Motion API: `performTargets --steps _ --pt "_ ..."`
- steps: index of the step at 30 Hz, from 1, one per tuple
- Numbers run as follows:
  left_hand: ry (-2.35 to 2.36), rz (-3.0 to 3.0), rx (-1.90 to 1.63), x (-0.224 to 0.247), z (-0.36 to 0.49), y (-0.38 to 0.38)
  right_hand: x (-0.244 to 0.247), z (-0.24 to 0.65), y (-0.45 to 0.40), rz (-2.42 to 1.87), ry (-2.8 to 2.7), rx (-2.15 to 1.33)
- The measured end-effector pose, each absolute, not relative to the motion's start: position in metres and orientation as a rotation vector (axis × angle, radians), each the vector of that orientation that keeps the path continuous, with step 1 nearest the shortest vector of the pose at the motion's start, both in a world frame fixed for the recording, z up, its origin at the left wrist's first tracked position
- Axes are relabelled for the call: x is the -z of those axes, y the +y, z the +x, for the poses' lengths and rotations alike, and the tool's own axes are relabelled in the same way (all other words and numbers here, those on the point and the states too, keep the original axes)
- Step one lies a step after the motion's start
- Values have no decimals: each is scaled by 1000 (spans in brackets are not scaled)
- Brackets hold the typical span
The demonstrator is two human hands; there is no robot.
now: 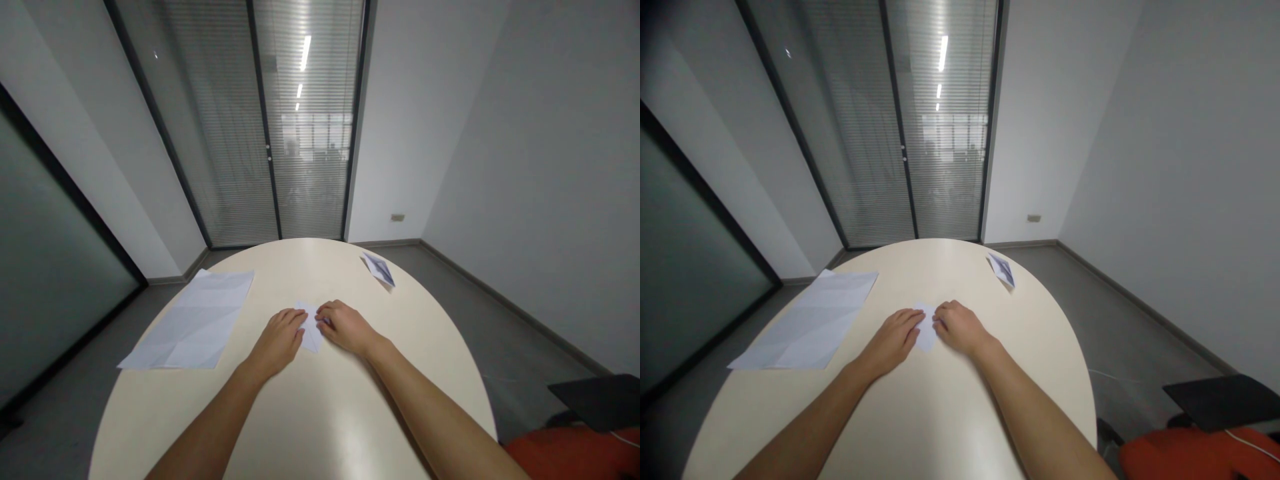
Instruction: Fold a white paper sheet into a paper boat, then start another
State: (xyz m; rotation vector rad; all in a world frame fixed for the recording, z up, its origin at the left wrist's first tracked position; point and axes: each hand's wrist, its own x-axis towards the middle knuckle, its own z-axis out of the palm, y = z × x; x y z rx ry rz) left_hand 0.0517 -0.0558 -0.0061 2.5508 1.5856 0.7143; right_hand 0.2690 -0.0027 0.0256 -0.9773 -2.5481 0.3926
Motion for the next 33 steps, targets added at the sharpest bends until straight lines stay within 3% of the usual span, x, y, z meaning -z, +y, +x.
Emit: performTargets --steps 15,33 --pt "1687 2528 -519 4 53 -59 -32 270 -10 -928 -2672 -317" --pt "1776 2582 -571 8 50 -55 -33 271 -10 -924 -2654 -371"
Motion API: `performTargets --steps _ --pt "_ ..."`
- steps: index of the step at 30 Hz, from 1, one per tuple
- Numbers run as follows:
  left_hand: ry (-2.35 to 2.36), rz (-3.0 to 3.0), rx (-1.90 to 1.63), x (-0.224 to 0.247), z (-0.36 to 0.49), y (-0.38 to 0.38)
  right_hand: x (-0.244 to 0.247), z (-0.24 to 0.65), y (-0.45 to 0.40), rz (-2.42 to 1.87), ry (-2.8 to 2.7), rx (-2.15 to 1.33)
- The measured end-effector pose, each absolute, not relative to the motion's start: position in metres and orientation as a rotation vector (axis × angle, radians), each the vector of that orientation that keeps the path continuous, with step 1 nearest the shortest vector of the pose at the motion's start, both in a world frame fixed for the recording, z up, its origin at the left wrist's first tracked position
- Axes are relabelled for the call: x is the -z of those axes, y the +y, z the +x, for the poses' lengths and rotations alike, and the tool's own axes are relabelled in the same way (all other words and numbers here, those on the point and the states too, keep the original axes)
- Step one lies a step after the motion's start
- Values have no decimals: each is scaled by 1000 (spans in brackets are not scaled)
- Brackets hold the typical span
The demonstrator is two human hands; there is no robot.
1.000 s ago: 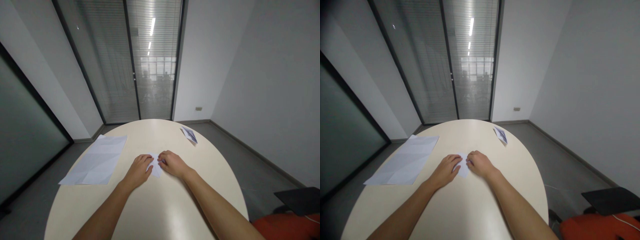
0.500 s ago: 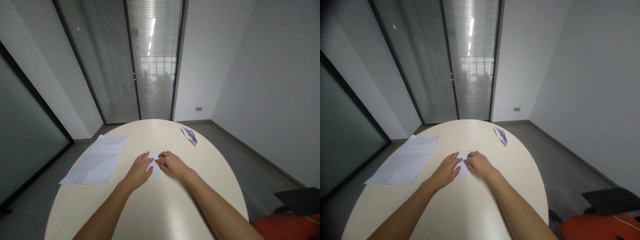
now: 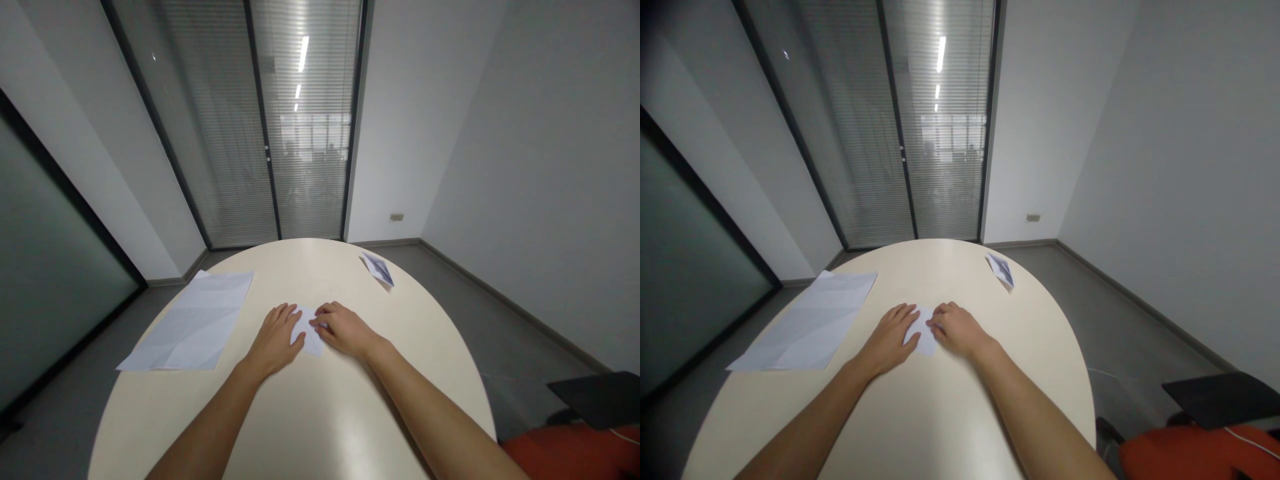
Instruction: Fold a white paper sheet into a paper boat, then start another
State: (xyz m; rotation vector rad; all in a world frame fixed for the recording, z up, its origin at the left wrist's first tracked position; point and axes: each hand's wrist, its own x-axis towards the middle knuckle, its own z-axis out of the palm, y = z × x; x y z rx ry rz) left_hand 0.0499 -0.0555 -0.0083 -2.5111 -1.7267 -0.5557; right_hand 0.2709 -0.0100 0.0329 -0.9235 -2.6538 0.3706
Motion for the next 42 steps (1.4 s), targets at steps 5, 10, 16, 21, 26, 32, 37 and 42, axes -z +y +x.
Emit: performTargets --steps 5,10,16,21,26,32,37,42 --pt "-1756 -2528 544 12 49 -55 -31 269 -11 -960 -2650 -340" --pt "-1753 -2499 548 11 50 -56 -33 269 -12 -995 -2677 -307" --pt "-1719 -2473 574 7 51 -57 -35 267 -14 -1165 -2617 -320" --pt "-1694 -2492 654 6 50 -57 -36 265 -15 -1290 -2569 -282" --pt "-1705 -2493 690 7 49 -57 -34 267 -12 -1415 -2492 -246" --pt "-1733 -2491 692 6 50 -58 -34 268 -8 -1406 -2461 -220" --pt "-1735 -2493 676 6 51 -59 -33 267 -7 -1396 -2464 -208" --pt "-1711 -2495 693 9 50 -59 -30 267 -6 -1384 -2463 -201"
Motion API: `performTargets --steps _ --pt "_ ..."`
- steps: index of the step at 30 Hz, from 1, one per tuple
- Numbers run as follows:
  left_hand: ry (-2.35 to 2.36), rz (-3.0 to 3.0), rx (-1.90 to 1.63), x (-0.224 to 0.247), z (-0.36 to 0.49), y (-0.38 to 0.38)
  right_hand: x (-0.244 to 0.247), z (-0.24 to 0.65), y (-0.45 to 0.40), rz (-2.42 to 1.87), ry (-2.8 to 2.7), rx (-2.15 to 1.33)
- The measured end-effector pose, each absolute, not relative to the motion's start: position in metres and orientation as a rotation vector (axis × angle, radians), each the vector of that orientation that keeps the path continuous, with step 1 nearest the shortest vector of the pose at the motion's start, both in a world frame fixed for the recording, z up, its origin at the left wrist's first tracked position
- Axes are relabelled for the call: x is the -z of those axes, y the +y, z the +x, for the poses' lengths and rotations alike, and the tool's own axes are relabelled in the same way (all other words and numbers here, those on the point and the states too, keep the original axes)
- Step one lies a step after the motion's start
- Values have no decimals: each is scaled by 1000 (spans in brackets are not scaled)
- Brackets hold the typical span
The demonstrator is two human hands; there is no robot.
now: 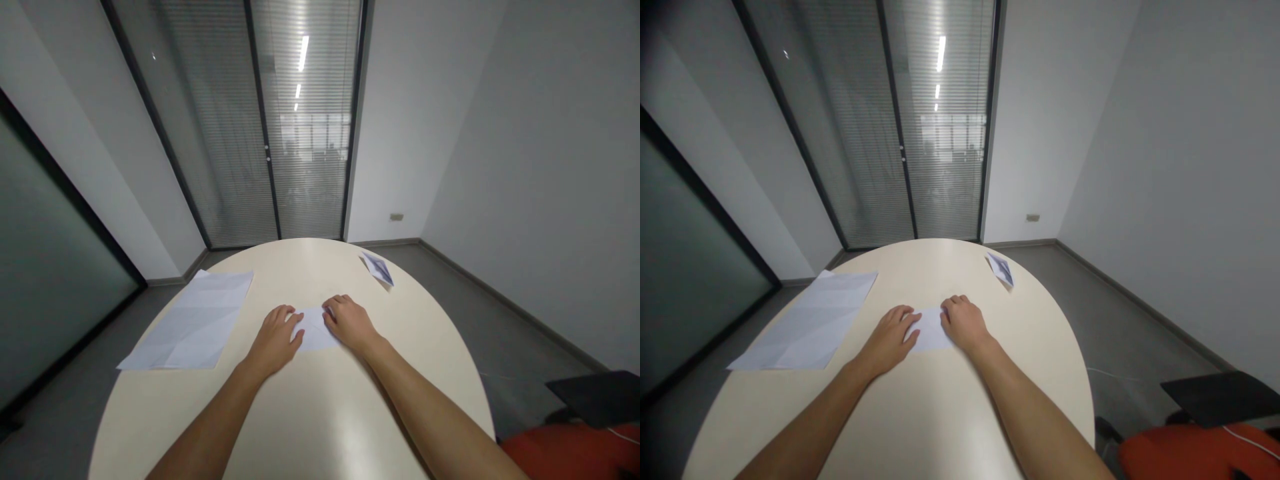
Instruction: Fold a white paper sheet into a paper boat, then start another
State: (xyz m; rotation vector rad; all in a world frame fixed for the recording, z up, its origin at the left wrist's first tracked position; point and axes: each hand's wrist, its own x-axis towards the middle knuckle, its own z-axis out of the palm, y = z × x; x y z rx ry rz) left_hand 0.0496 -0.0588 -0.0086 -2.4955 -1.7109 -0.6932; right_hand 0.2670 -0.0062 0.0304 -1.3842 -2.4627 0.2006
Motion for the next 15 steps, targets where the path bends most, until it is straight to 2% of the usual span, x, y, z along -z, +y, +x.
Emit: performTargets --steps 15 --pt "-1711 -2460 674 11 50 -60 -32 270 -4 -1330 -2398 -267"
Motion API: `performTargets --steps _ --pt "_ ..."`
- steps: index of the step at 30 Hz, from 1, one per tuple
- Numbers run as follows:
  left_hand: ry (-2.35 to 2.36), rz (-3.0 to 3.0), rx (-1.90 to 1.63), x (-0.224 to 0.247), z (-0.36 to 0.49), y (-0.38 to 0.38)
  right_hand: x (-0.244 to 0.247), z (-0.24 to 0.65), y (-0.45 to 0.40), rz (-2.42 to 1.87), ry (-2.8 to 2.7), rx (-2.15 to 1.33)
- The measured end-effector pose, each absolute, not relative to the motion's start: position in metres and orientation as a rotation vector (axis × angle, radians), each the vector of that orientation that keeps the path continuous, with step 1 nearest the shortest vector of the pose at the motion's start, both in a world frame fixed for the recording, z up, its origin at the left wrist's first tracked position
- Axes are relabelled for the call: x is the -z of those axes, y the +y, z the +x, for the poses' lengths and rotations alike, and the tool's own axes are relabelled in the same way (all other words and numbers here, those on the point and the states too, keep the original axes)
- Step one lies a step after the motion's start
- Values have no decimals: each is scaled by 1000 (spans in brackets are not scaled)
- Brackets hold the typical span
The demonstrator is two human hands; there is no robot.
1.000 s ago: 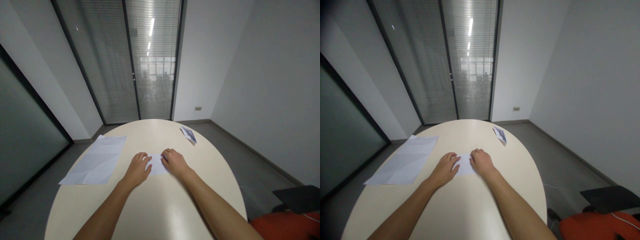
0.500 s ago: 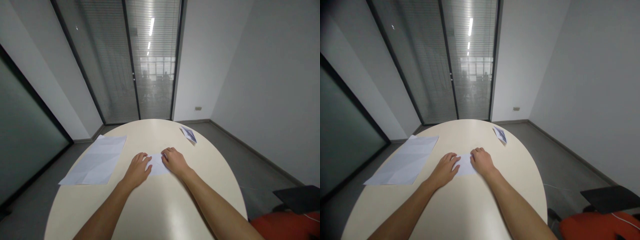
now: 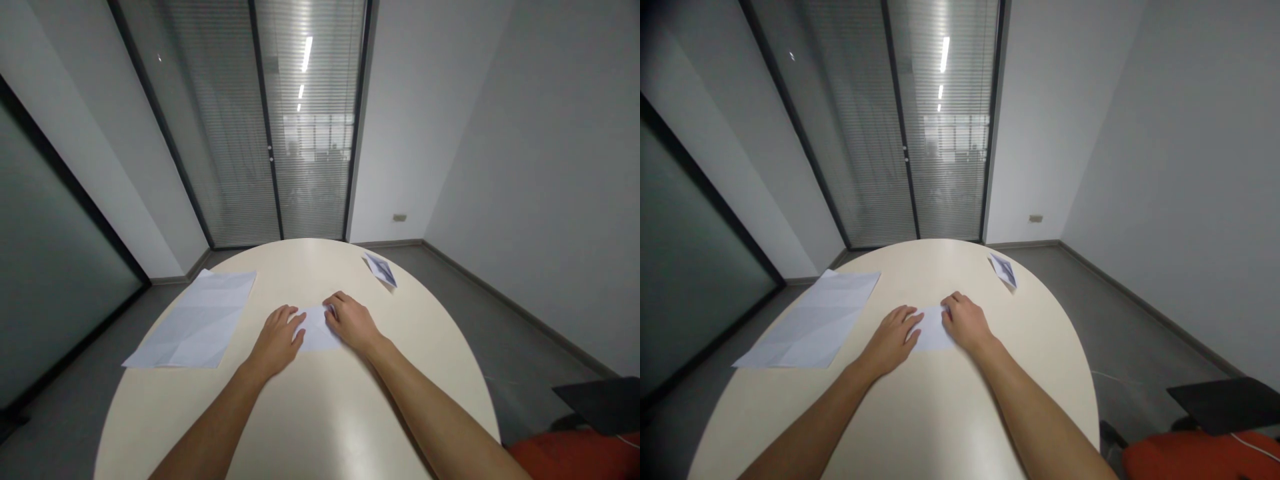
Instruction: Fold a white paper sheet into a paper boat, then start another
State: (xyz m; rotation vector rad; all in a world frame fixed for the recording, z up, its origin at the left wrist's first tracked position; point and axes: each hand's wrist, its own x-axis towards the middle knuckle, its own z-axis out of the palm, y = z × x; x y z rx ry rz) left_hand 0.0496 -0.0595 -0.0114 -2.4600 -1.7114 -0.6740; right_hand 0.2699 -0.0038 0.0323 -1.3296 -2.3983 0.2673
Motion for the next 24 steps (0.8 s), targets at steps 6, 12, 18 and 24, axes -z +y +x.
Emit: performTargets --steps 6,12,18,24 --pt "-1742 -2457 658 11 50 -59 -30 273 -2 -1204 -2333 -351" --pt "-1744 -2474 697 11 51 -58 -22 276 3 -1020 -2308 -435" --pt "-1727 -2482 730 9 50 -58 -19 280 9 -1044 -2355 -408" --pt "-1673 -2581 775 6 51 -59 -17 283 14 -1089 -2406 -404"
